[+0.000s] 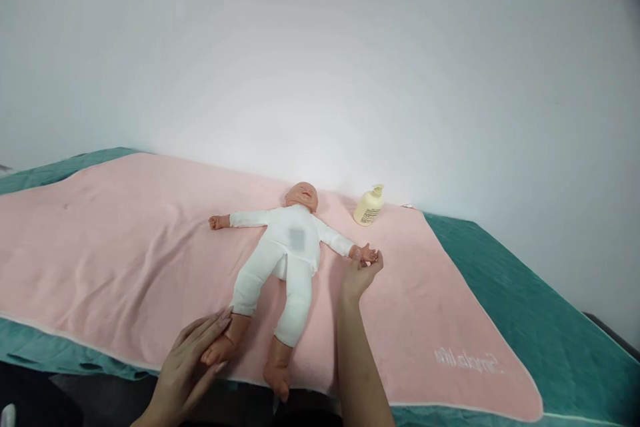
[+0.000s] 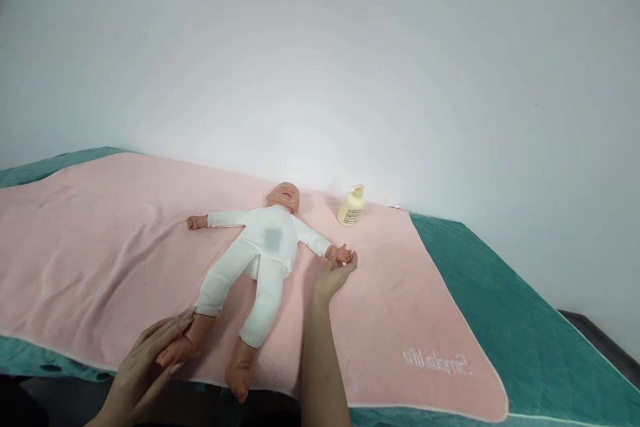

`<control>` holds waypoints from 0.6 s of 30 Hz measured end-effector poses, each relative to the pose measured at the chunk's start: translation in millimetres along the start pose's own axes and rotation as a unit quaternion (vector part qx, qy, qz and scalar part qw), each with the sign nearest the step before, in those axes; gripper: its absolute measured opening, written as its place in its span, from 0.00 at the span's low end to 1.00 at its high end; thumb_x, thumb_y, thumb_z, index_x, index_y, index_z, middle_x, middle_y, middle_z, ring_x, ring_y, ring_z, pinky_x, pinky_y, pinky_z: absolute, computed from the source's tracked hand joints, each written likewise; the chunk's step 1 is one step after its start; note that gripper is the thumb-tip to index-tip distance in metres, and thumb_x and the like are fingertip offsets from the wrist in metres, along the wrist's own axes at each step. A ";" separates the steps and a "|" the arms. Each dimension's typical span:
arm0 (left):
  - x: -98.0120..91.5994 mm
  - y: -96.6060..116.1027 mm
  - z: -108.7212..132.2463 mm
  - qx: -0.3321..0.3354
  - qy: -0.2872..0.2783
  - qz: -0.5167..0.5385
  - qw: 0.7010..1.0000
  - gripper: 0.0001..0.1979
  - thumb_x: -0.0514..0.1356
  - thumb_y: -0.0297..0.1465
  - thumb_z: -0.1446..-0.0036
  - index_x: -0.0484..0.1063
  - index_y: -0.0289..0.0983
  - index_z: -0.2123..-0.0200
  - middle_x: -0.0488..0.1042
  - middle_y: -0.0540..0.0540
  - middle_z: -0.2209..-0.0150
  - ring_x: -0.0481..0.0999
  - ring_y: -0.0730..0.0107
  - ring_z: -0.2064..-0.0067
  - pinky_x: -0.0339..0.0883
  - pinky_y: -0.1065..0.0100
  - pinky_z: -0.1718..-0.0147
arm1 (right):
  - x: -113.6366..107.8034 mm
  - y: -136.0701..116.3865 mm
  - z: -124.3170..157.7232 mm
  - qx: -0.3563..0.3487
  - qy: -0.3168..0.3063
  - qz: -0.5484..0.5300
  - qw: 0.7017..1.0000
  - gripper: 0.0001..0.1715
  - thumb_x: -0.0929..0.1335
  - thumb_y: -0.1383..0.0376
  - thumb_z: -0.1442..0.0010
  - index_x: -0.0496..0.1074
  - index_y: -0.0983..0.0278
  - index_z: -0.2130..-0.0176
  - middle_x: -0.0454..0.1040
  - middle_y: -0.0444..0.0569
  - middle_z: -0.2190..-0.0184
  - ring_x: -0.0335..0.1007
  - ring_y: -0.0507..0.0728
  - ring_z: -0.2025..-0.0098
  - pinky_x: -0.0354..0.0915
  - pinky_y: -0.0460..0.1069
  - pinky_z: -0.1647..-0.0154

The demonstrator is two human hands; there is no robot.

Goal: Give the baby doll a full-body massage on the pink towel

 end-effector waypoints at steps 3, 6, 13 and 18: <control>5.2 -2.9 6.8 0.006 -0.005 -0.009 1.000 0.23 0.52 0.36 0.36 0.60 0.46 0.38 0.75 0.41 0.48 0.75 0.55 0.47 0.70 0.55 0.51 | -0.7 3.1 -1.2 0.011 -0.002 0.009 1.000 0.38 0.65 0.51 0.41 0.52 0.62 0.38 0.61 0.56 0.40 0.65 0.59 0.43 0.66 0.55 0.44; 9.1 -3.3 10.6 0.019 -0.010 -0.021 1.000 0.24 0.52 0.35 0.35 0.58 0.46 0.37 0.75 0.40 0.48 0.75 0.56 0.47 0.70 0.56 0.51 | -2.6 1.7 -0.3 0.023 -0.005 0.007 1.000 0.38 0.65 0.51 0.41 0.53 0.62 0.38 0.60 0.57 0.39 0.64 0.59 0.41 0.65 0.55 0.43; 10.0 -3.5 12.3 0.039 -0.008 -0.046 0.998 0.27 0.54 0.32 0.38 0.56 0.44 0.35 0.75 0.39 0.47 0.75 0.57 0.46 0.69 0.57 0.51 | -5.3 9.4 -2.4 0.054 0.000 0.005 0.999 0.36 0.65 0.51 0.41 0.53 0.61 0.39 0.64 0.54 0.43 0.69 0.58 0.46 0.67 0.55 0.46; 10.6 -4.6 13.1 0.036 -0.002 -0.052 0.998 0.25 0.53 0.34 0.37 0.57 0.43 0.36 0.75 0.39 0.47 0.74 0.56 0.45 0.68 0.56 0.50 | -6.0 11.8 -3.7 0.068 0.000 0.005 0.998 0.35 0.64 0.52 0.39 0.53 0.60 0.38 0.63 0.56 0.42 0.69 0.58 0.48 0.67 0.55 0.48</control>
Point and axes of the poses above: each hand's wrist, its own z-axis away from the middle knuckle, its own x-axis out of the palm, y = z × x, the point moved 3 cm from there along -z, towards the middle knuckle
